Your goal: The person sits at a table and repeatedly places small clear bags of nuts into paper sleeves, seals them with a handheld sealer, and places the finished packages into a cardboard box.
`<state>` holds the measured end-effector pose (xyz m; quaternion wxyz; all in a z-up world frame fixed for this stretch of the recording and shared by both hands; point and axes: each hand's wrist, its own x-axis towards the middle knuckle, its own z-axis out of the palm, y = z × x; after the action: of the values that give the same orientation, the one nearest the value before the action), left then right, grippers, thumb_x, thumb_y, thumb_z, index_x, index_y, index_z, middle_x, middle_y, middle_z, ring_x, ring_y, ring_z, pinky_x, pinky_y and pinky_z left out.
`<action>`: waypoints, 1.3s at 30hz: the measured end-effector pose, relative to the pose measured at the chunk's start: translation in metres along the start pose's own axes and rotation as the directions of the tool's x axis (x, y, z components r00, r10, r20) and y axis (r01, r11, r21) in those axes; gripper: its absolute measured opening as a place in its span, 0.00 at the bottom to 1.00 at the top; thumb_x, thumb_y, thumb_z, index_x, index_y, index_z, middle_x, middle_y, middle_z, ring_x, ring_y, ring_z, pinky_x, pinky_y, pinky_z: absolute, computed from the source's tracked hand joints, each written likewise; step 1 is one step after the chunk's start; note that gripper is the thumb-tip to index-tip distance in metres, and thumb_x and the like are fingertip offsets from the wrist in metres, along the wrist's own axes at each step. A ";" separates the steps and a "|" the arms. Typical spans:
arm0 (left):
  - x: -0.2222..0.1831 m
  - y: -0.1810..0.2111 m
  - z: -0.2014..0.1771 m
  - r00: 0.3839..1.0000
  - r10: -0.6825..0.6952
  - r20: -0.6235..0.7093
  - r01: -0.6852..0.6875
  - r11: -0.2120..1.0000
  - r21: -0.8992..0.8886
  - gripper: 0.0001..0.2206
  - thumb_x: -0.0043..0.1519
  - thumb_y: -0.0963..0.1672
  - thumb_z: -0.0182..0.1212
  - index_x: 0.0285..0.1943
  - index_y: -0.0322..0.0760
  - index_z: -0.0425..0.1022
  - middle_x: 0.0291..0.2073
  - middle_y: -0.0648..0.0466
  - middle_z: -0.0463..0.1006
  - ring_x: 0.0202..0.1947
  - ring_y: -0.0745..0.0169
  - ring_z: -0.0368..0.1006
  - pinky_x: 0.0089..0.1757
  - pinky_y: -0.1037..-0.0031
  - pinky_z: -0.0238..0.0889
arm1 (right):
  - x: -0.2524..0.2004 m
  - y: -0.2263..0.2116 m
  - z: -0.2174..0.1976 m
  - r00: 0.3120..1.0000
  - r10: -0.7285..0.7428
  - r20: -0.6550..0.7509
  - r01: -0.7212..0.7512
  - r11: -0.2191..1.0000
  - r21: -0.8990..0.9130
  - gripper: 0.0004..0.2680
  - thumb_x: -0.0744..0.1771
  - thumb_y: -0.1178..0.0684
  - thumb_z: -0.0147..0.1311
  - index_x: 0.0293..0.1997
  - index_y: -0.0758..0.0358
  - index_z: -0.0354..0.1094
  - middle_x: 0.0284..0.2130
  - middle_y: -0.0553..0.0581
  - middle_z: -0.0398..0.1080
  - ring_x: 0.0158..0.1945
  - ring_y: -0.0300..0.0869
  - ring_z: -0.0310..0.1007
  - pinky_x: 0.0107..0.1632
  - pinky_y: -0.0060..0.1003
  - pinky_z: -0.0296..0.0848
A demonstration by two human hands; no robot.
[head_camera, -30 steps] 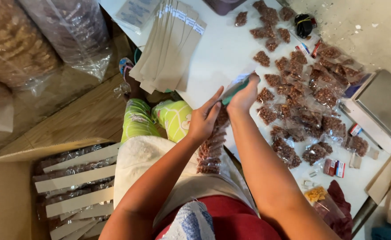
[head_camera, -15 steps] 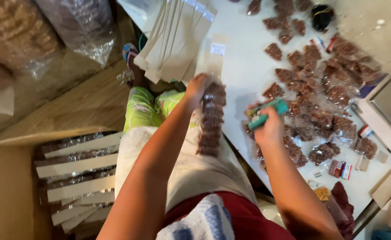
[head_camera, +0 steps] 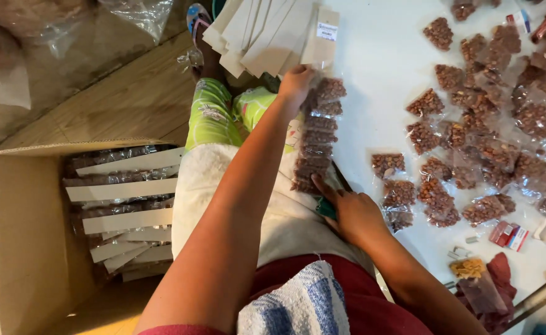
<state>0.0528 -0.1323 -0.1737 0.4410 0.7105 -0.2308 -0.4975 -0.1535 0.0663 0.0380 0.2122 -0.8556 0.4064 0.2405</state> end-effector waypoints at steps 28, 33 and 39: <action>-0.016 0.014 -0.008 0.995 -0.101 0.023 0.104 0.983 -0.154 0.24 0.57 0.52 0.62 0.62 0.43 0.78 0.56 0.41 0.79 0.63 0.36 0.70 0.58 0.52 0.65 | 0.038 -0.010 -0.069 0.985 0.171 -0.011 -0.158 0.931 0.330 0.32 0.66 0.54 0.48 0.81 0.41 0.34 0.54 0.72 0.71 0.53 0.68 0.74 0.52 0.63 0.74; -0.026 0.025 -0.010 0.994 -0.110 0.026 0.113 0.980 -0.166 0.23 0.57 0.51 0.61 0.62 0.42 0.77 0.56 0.40 0.79 0.63 0.36 0.70 0.58 0.52 0.65 | 0.047 -0.007 -0.063 0.981 0.187 0.048 -0.193 0.949 0.251 0.33 0.66 0.48 0.52 0.80 0.40 0.33 0.54 0.70 0.71 0.57 0.65 0.73 0.58 0.61 0.72; 0.002 0.002 0.003 0.993 -0.118 0.024 0.121 0.980 -0.158 0.23 0.56 0.52 0.63 0.60 0.45 0.79 0.53 0.42 0.81 0.60 0.39 0.73 0.56 0.54 0.68 | 0.053 0.008 -0.045 0.986 0.164 0.028 -0.165 0.941 0.296 0.32 0.65 0.49 0.54 0.79 0.42 0.37 0.54 0.70 0.72 0.56 0.65 0.74 0.56 0.62 0.73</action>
<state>0.0510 -0.1357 -0.1734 0.4638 0.6819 -0.1506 -0.5452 -0.1194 0.0048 0.0415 0.3181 -0.7766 0.5077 0.1948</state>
